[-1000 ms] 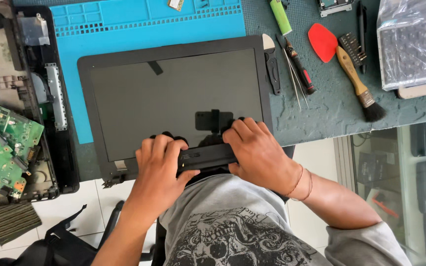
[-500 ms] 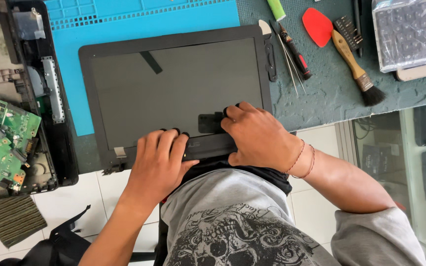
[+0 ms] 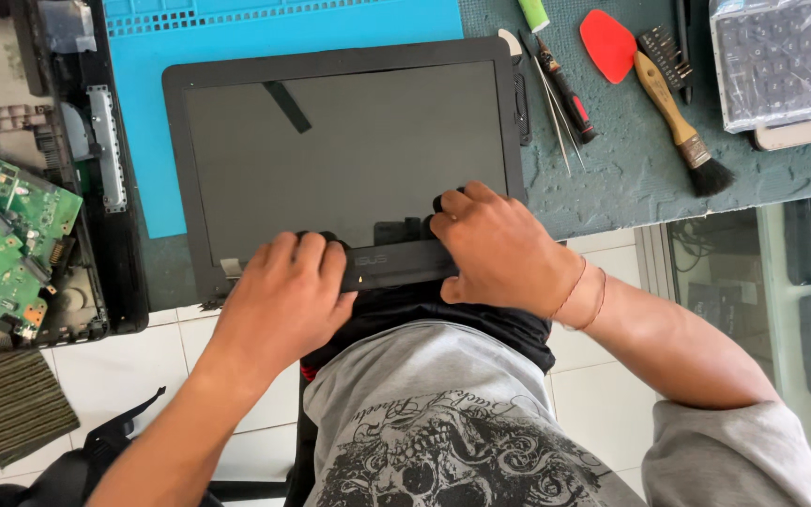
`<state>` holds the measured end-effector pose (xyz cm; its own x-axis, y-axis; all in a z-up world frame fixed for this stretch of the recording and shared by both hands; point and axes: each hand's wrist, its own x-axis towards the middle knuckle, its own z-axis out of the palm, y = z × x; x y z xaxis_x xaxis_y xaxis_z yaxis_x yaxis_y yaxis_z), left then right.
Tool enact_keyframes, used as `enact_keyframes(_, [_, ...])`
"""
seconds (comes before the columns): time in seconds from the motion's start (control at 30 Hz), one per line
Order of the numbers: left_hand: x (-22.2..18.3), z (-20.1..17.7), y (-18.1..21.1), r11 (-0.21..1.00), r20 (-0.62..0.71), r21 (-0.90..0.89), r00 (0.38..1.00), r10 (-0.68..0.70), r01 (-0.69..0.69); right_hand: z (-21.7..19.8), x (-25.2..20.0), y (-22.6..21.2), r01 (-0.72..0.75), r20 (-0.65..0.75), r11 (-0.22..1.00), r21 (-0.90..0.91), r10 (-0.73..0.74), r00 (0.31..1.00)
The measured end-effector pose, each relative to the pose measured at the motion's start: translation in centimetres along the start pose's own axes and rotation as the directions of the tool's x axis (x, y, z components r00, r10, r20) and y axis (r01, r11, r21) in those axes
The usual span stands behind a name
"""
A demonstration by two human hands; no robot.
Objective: The person uses a prying tool to carefully separate the bezel from a laptop screen. They work around the edges, releasing clips and detaching the frame from the display panel.
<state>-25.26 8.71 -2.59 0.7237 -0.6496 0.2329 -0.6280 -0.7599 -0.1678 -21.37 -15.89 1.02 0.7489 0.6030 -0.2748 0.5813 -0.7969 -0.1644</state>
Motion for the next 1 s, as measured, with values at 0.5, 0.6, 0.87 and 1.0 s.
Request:
enact_keyframes(0.5, [5.1, -2.1, -0.8, 0.808, 0.626, -0.453, 0.779, -0.013, 0.378, -0.3, 0.3, 1.1, -0.041, 0.082, 0.977, 0.211, 0.024, 0.996])
enact_keyframes(0.6, [5.6, -2.2, -1.0, 0.772, 0.663, -0.454, 0.747, -0.041, 0.445, 0.0, 0.2, 1.2, -0.056, 0.089, 0.971, 0.231, 0.036, 0.995])
enact_keyframes(0.87, [3.9, -1.0, 0.2, 0.745, 0.631, -0.452, 0.766, -0.122, 0.49, 2.3, -2.4, -1.1, 0.086, -0.374, 0.991, -0.106, -0.12, 0.92])
enact_keyframes(1.0, [2.1, -1.1, 1.2, 0.719, 0.366, -0.539, 0.891, -0.27, 0.439, 3.4, -2.7, -2.8, 0.198, -0.625, 0.96, -0.198, -0.279, 0.729])
